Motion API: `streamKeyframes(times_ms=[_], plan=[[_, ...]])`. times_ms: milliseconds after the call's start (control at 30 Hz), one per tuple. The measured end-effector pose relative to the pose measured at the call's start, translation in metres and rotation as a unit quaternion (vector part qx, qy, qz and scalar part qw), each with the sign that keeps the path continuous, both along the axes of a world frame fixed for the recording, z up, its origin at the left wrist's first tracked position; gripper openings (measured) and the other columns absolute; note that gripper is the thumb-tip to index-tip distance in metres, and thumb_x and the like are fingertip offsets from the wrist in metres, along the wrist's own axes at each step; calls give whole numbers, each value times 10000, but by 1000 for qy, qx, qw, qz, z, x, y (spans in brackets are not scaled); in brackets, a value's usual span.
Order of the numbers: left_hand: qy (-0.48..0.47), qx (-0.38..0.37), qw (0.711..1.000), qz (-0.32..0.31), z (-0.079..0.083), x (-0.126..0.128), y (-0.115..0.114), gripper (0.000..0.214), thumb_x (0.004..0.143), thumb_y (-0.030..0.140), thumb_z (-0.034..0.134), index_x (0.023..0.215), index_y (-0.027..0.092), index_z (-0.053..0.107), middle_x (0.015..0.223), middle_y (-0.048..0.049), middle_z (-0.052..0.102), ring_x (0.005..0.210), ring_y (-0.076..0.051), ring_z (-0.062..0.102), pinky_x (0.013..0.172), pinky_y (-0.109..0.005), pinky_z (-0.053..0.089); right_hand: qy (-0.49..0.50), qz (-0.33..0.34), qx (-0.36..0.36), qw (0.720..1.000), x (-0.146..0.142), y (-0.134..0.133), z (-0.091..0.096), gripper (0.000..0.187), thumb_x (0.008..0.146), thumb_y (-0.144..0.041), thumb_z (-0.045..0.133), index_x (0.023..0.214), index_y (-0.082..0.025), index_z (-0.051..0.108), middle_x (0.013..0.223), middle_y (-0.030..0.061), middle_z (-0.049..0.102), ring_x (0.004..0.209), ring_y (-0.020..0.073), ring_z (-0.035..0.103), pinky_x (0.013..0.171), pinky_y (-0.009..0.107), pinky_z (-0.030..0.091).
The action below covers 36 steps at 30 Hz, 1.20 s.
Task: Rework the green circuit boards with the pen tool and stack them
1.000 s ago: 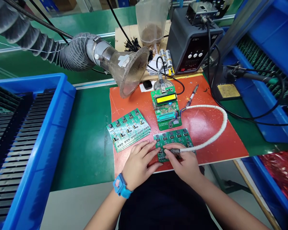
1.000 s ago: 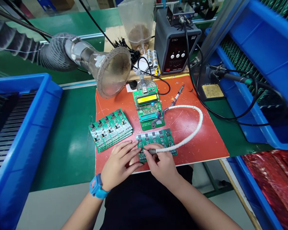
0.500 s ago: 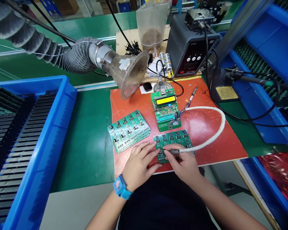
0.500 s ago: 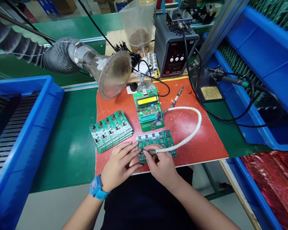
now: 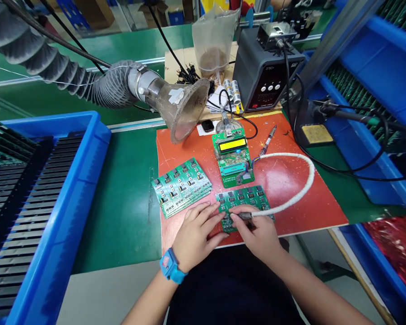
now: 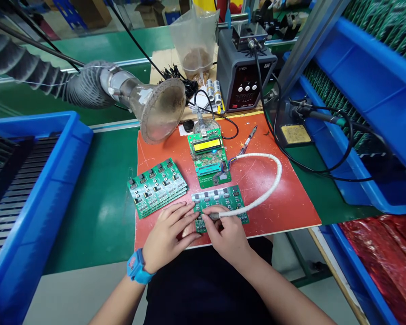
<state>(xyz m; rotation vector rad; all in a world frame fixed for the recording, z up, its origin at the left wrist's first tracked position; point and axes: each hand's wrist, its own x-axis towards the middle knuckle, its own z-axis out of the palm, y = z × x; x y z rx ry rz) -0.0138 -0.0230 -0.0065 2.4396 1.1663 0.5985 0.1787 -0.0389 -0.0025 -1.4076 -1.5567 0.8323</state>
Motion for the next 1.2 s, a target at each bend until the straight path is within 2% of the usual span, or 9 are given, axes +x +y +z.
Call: streamKeyframes(times_ms=[300, 1200], plan=[[-1, 3, 1000, 0, 0, 0, -1, 453, 839, 373, 692, 1248, 209, 588, 1327, -97, 596, 1211, -305, 512, 979, -521, 490, -1, 1, -1, 1000, 1, 0, -1, 78, 918, -228, 562, 941, -192, 627, 906, 57, 687, 687, 153, 677, 587, 258, 584], [-3, 4, 1000, -1, -1, -1, -1, 453, 854, 384, 674, 1265, 225, 568, 1346, -90, 583, 1220, -302, 504, 984, -512, 486, 18, 7, -21, 1000, 1, -1, -2, 78, 921, -228, 561, 942, -190, 625, 901, 37, 679, 637, 122, 667, 579, 226, 549]])
